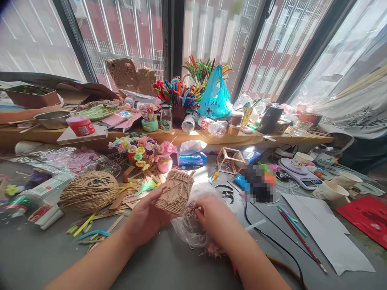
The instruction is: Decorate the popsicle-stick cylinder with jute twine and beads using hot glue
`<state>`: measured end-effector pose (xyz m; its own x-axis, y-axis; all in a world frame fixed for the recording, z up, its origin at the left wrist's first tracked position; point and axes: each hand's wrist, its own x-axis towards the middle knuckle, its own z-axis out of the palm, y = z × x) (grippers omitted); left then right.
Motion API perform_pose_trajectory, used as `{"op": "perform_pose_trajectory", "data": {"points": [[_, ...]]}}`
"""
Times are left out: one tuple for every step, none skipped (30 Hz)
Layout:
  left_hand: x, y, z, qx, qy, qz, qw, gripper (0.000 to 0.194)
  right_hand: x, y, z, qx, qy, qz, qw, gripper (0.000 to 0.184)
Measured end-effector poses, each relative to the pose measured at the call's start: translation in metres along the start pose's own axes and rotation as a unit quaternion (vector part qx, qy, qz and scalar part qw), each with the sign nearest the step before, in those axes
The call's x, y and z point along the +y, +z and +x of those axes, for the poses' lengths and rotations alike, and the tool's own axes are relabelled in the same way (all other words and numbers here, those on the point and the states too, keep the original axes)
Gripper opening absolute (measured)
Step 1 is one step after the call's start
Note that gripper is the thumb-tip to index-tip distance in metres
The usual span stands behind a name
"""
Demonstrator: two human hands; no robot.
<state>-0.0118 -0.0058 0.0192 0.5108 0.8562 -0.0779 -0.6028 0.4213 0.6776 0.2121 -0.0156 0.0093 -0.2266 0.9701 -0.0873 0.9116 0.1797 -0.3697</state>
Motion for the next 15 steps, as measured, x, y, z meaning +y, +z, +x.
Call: {"op": "perform_pose_trajectory", "data": {"points": [[-0.0019,0.0001,0.0008,-0.001,-0.010,0.007,1.000,0.035,0.0009,0.0002,-0.0014,0.000,0.013,-0.004,1.000,0.022],[-0.0036,0.0002,0.0018,0.004,-0.014,0.014,1.000,0.035,0.0015,0.0001,-0.0025,-0.002,0.025,-0.008,1.000,0.023],[-0.0050,0.0002,0.0029,0.013,-0.013,0.020,1.000,0.035,0.0019,-0.0001,-0.0031,-0.004,0.033,-0.013,0.999,0.023],[-0.0059,0.0003,0.0040,0.024,-0.010,0.023,0.999,0.036,0.0021,-0.0001,-0.0030,-0.007,0.038,-0.018,0.999,0.024],[-0.0063,0.0003,0.0050,0.035,-0.005,0.024,0.999,0.036,0.0023,0.0001,-0.0025,-0.010,0.042,-0.024,0.999,0.024],[-0.0063,0.0003,0.0060,0.045,0.001,0.022,0.999,0.036,0.0025,0.0004,-0.0016,-0.011,0.045,-0.032,0.998,0.023],[-0.0059,0.0003,0.0068,0.053,0.007,0.019,0.998,0.038,0.0027,0.0008,-0.0007,-0.011,0.049,-0.040,0.998,0.023],[-0.0053,0.0004,0.0074,0.058,0.011,0.015,0.998,0.039,0.0028,0.0012,0.0003,-0.008,0.055,-0.049,0.997,0.023],[-0.0046,0.0006,0.0079,0.060,0.015,0.011,0.998,0.041,0.0029,0.0014,0.0011,-0.005,0.060,-0.056,0.997,0.024],[-0.0038,0.0010,0.0081,0.058,0.016,0.007,0.998,0.042,0.0028,0.0015,0.0019,-0.001,0.064,-0.061,0.996,0.025],[-0.0030,0.0016,0.0081,0.054,0.017,0.003,0.998,0.043,0.0025,0.0014,0.0026,0.003,0.065,-0.064,0.996,0.026],[-0.0023,0.0023,0.0079,0.048,0.017,0.001,0.999,0.043,0.0021,0.0012,0.0033,0.007,0.065,-0.064,0.996,0.028],[-0.0017,0.0032,0.0075,0.042,0.017,-0.001,0.999,0.043,0.0016,0.0009,0.0041,0.011,0.063,-0.063,0.996,0.029],[-0.0011,0.0041,0.0070,0.038,0.018,-0.004,0.999,0.043,0.0010,0.0008,0.0049,0.015,0.063,-0.062,0.996,0.029],[-0.0006,0.0051,0.0064,0.036,0.020,-0.006,0.999,0.043,0.0004,0.0007,0.0057,0.019,0.064,-0.061,0.996,0.029]]}}
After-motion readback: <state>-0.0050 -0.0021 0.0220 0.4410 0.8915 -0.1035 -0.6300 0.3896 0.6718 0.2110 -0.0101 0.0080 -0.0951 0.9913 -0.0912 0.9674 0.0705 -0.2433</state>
